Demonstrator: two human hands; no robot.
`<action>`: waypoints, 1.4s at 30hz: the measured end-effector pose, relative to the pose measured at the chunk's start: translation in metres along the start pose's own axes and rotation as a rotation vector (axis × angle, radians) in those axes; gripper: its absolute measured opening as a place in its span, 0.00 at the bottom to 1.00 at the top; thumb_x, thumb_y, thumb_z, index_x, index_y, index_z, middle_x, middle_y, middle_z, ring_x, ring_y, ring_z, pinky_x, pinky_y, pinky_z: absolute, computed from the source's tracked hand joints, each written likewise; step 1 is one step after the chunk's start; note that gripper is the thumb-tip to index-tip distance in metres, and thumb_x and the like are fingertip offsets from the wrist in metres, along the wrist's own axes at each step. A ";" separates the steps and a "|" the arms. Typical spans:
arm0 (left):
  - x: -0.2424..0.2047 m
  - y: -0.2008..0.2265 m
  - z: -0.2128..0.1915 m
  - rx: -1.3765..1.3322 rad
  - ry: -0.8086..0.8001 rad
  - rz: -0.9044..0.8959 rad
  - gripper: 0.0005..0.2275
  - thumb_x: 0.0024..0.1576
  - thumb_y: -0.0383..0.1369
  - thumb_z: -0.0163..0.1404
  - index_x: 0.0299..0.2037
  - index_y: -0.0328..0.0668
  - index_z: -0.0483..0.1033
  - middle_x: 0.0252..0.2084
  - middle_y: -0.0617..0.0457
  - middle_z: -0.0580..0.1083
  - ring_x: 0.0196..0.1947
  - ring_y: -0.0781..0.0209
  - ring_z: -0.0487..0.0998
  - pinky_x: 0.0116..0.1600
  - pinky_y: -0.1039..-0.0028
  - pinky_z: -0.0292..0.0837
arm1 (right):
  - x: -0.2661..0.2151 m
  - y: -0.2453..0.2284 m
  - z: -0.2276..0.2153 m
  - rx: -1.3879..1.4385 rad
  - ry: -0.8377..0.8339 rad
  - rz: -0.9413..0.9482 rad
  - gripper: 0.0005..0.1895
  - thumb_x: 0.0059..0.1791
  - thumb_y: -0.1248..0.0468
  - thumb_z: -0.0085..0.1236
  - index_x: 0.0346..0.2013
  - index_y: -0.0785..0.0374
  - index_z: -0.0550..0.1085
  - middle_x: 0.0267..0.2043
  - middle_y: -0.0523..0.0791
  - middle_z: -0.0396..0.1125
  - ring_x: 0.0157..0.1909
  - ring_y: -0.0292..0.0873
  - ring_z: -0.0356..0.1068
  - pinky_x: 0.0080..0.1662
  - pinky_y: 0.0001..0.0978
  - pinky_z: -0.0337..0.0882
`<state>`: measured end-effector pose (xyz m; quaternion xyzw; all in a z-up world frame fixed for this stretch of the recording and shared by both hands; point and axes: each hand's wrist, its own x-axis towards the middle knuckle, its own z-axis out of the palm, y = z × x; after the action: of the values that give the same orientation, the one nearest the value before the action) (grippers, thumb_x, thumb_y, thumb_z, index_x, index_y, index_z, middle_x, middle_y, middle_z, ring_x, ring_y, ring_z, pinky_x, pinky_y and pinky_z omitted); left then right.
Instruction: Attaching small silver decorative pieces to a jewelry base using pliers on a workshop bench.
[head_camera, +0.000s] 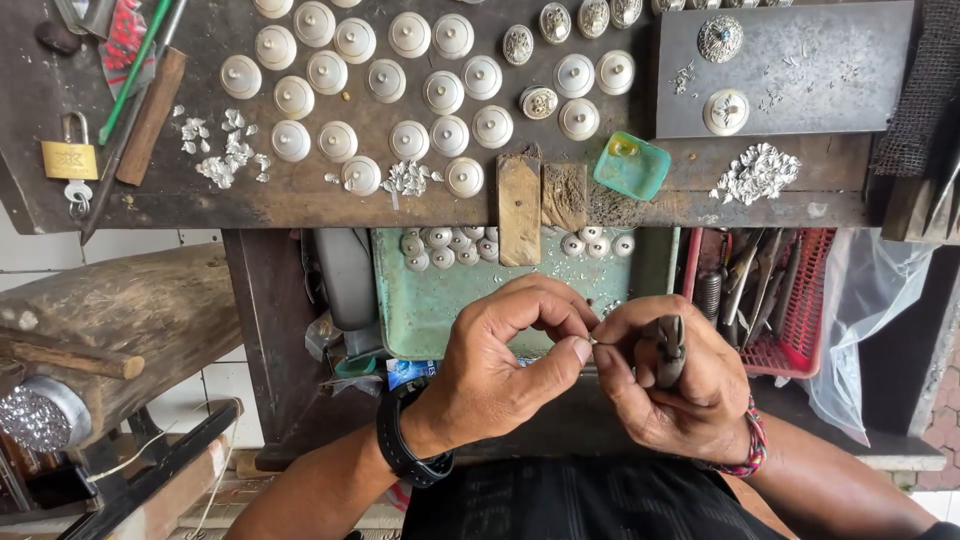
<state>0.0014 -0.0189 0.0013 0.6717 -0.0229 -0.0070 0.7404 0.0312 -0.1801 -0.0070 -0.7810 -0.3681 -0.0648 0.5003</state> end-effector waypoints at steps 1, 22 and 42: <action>0.001 0.001 0.000 0.001 -0.001 -0.002 0.02 0.50 0.26 0.45 0.26 0.38 0.67 0.32 0.48 0.70 0.33 0.61 0.71 0.38 0.78 0.67 | 0.001 -0.001 0.000 0.001 0.001 0.002 0.12 0.42 0.73 0.49 0.32 0.64 0.55 0.27 0.48 0.63 0.22 0.38 0.55 0.28 0.25 0.60; 0.001 0.008 -0.008 0.121 0.088 0.115 0.04 0.44 0.19 0.46 0.24 0.37 0.67 0.28 0.49 0.69 0.28 0.62 0.71 0.36 0.78 0.68 | 0.015 -0.016 0.001 0.047 -0.035 0.186 0.15 0.40 0.72 0.51 0.16 0.63 0.55 0.23 0.47 0.63 0.20 0.37 0.58 0.25 0.23 0.57; -0.003 0.005 -0.026 -0.513 0.182 -0.046 0.03 0.48 0.24 0.45 0.24 0.42 0.66 0.30 0.51 0.70 0.31 0.66 0.68 0.39 0.76 0.65 | 0.005 -0.015 0.011 0.465 -0.386 0.444 0.18 0.48 0.55 0.36 0.24 0.65 0.66 0.31 0.43 0.61 0.30 0.36 0.59 0.34 0.23 0.62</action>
<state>-0.0004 0.0077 0.0034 0.4605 0.0614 0.0308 0.8850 0.0217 -0.1652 0.0011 -0.7050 -0.2824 0.2792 0.5876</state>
